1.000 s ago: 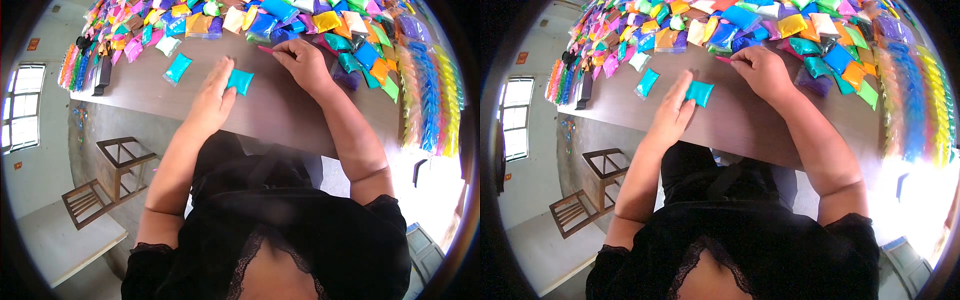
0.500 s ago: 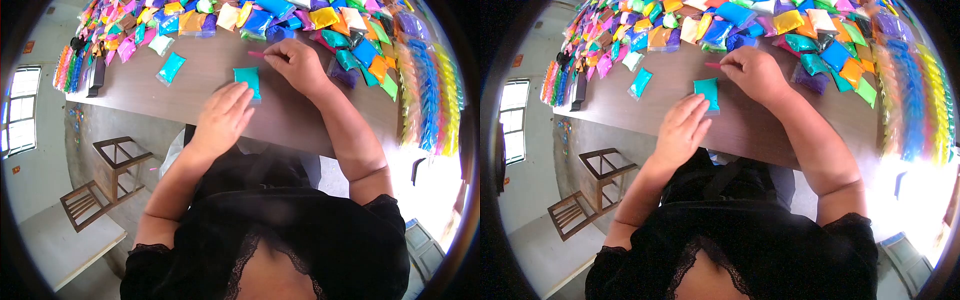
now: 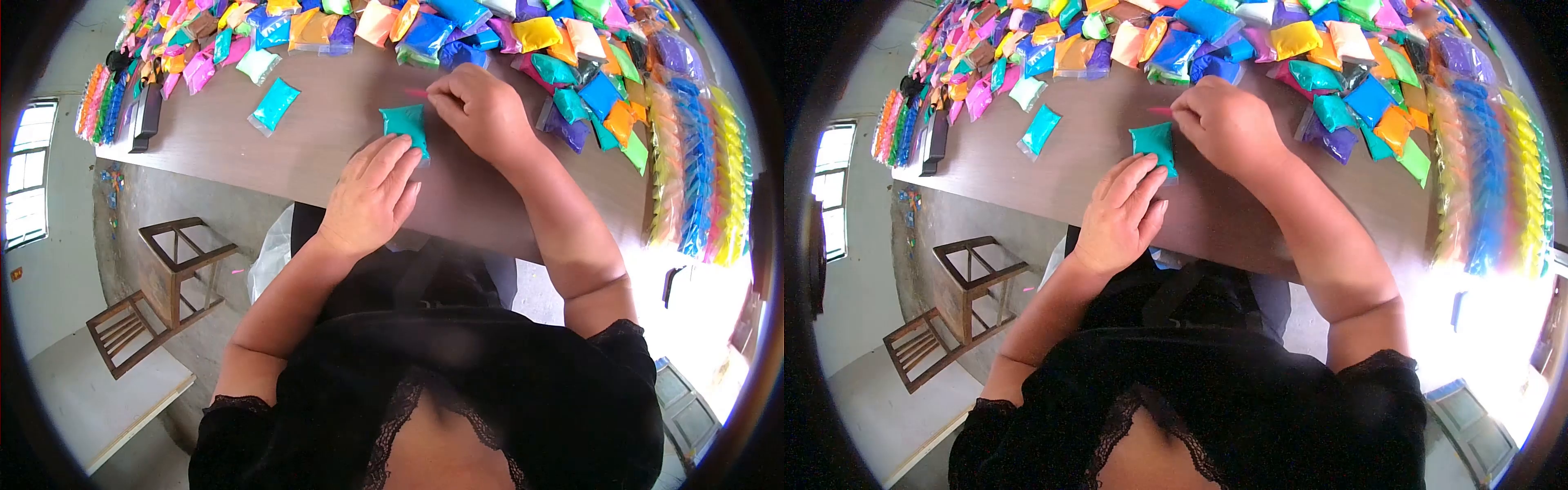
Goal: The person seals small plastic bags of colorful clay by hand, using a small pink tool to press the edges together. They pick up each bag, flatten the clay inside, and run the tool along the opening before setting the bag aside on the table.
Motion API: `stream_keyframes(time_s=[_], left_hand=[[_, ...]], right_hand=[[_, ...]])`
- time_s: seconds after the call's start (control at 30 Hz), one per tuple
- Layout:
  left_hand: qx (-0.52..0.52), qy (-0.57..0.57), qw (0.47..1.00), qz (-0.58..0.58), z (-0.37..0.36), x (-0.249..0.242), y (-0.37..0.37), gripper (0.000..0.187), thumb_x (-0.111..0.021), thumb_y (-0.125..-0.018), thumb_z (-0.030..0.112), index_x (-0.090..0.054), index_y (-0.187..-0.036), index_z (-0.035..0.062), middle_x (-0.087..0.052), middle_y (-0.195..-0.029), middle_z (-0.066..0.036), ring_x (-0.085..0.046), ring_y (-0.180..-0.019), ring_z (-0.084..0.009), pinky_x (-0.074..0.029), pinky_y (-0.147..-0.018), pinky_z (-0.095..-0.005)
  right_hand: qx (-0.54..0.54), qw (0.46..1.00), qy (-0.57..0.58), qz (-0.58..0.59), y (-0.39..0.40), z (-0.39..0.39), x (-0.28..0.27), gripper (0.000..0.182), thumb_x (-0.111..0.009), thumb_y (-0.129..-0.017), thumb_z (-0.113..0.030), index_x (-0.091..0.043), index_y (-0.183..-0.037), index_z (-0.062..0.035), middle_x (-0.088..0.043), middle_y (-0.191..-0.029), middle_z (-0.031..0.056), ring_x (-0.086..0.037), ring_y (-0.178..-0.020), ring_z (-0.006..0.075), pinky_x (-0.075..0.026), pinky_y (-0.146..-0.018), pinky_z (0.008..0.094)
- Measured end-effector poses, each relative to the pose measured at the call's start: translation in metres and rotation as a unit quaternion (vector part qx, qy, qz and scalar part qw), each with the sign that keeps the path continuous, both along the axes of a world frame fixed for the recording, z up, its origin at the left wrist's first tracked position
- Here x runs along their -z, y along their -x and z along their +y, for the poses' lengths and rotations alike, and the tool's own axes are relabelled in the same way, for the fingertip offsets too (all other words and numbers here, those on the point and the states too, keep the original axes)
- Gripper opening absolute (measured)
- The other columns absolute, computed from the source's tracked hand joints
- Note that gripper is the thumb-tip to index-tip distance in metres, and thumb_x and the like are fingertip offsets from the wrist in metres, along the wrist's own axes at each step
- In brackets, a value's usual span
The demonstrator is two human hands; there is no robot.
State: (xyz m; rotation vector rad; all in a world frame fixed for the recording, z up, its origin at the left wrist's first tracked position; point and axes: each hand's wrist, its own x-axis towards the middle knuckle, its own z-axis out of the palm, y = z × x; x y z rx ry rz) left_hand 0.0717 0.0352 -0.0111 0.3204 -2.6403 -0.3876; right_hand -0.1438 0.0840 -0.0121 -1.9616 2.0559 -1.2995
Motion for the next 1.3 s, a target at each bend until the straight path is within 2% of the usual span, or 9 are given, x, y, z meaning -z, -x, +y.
stream_keyframes(time_s=[0.13,0.3,0.47,0.57,0.63,0.73,0.83,1.0,1.3], left_hand=[[-0.001,-0.003,1.0,-0.001,0.001,0.001,0.0,0.042,-0.069,-0.081,0.01,-0.059,-0.121,0.0012,-0.052,-0.129,-0.015,-0.054,-0.117,-0.0344,-0.046,-0.097,-0.0435],[-0.058,-0.125,0.99,0.036,-0.004,-0.007,0.002,0.045,-0.074,-0.079,0.013,-0.062,-0.121,0.0062,-0.054,-0.13,-0.015,-0.054,-0.118,-0.0341,-0.045,-0.098,-0.0419],[0.042,-0.001,0.998,-0.035,-0.033,-0.028,0.015,0.046,-0.076,-0.078,0.018,-0.062,-0.121,0.007,-0.054,-0.134,-0.012,-0.053,-0.121,-0.0343,-0.046,-0.097,-0.0445],[0.044,-0.045,0.996,-0.069,-0.031,-0.023,0.017,0.045,-0.076,-0.079,0.02,-0.063,-0.12,0.0072,-0.054,-0.134,-0.012,-0.052,-0.122,-0.0343,-0.044,-0.1,-0.0454],[-0.074,0.0,0.988,-0.136,-0.013,-0.027,0.02,0.049,-0.076,-0.08,0.024,-0.061,-0.124,0.0086,-0.053,-0.134,-0.014,-0.051,-0.122,-0.0354,-0.042,-0.102,-0.0459],[-0.122,0.001,0.984,-0.128,0.001,-0.034,0.019,0.059,-0.074,-0.082,0.03,-0.055,-0.132,0.0064,-0.049,-0.139,-0.018,-0.047,-0.127,-0.0381,-0.038,-0.106,-0.0468],[-0.042,0.084,0.99,-0.104,-0.012,-0.021,0.015,0.068,-0.072,-0.083,0.034,-0.048,-0.137,0.0007,-0.044,-0.143,-0.022,-0.043,-0.131,-0.0407,-0.035,-0.108,-0.0502],[-0.038,0.011,0.993,-0.114,-0.01,-0.012,0.012,0.069,-0.072,-0.084,0.035,-0.047,-0.136,-0.0027,-0.038,-0.147,-0.024,-0.037,-0.135,-0.0431,-0.032,-0.11,-0.053],[-0.017,0.002,0.994,-0.109,-0.006,-0.012,0.017,0.066,-0.072,-0.082,0.035,-0.05,-0.136,0.0023,-0.04,-0.145,-0.024,-0.037,-0.135,-0.0425,-0.032,-0.11,-0.0531]], right_hand=[[-0.07,0.997,-0.015,-0.023,-0.008,0.003,0.003,0.011,-0.065,-0.083,-0.021,-0.069,-0.083,-0.0103,-0.065,-0.083,0.0073,-0.064,-0.079,0.03,-0.053,-0.069,0.0412],[0.022,0.997,-0.047,-0.064,0.015,-0.003,0.008,0.014,-0.066,-0.083,-0.021,-0.071,-0.088,-0.0085,-0.067,-0.088,0.0124,-0.065,-0.08,0.0321,-0.053,-0.072,0.0415],[0.025,0.992,-0.058,-0.106,0.016,0.004,0.001,0.014,-0.067,-0.081,-0.019,-0.071,-0.088,-0.0072,-0.067,-0.087,0.0128,-0.065,-0.081,0.0319,-0.052,-0.072,0.0409],[0.024,0.992,-0.046,-0.112,0.016,0.003,0.005,0.014,-0.067,-0.081,-0.018,-0.071,-0.088,-0.0071,-0.068,-0.086,0.0127,-0.065,-0.081,0.0318,-0.052,-0.072,0.0408],[0.024,0.992,-0.036,-0.121,0.016,0.004,0.005,0.014,-0.067,-0.081,-0.018,-0.071,-0.089,-0.0072,-0.068,-0.086,0.0125,-0.065,-0.081,0.0318,-0.052,-0.072,0.0408],[0.021,0.993,-0.05,-0.106,0.016,0.005,0.003,0.016,-0.071,-0.082,-0.016,-0.071,-0.094,-0.0044,-0.067,-0.088,0.0122,-0.065,-0.078,0.026,-0.051,-0.071,0.0344],[0.02,0.993,-0.056,-0.101,0.016,0.005,0.004,0.016,-0.071,-0.083,-0.016,-0.071,-0.094,-0.0044,-0.067,-0.087,0.0122,-0.065,-0.078,0.0263,-0.051,-0.071,0.0348],[0.032,0.992,-0.065,-0.104,0.015,0.004,0.003,0.015,-0.067,-0.081,-0.019,-0.071,-0.089,-0.0074,-0.068,-0.087,0.0126,-0.065,-0.081,0.0322,-0.053,-0.072,0.0416],[0.028,0.993,-0.053,-0.106,0.015,0.004,0.003,0.015,-0.067,-0.08,-0.02,-0.071,-0.088,-0.0072,-0.068,-0.087,0.0122,-0.066,-0.08,0.0323,-0.053,-0.071,0.0415]])
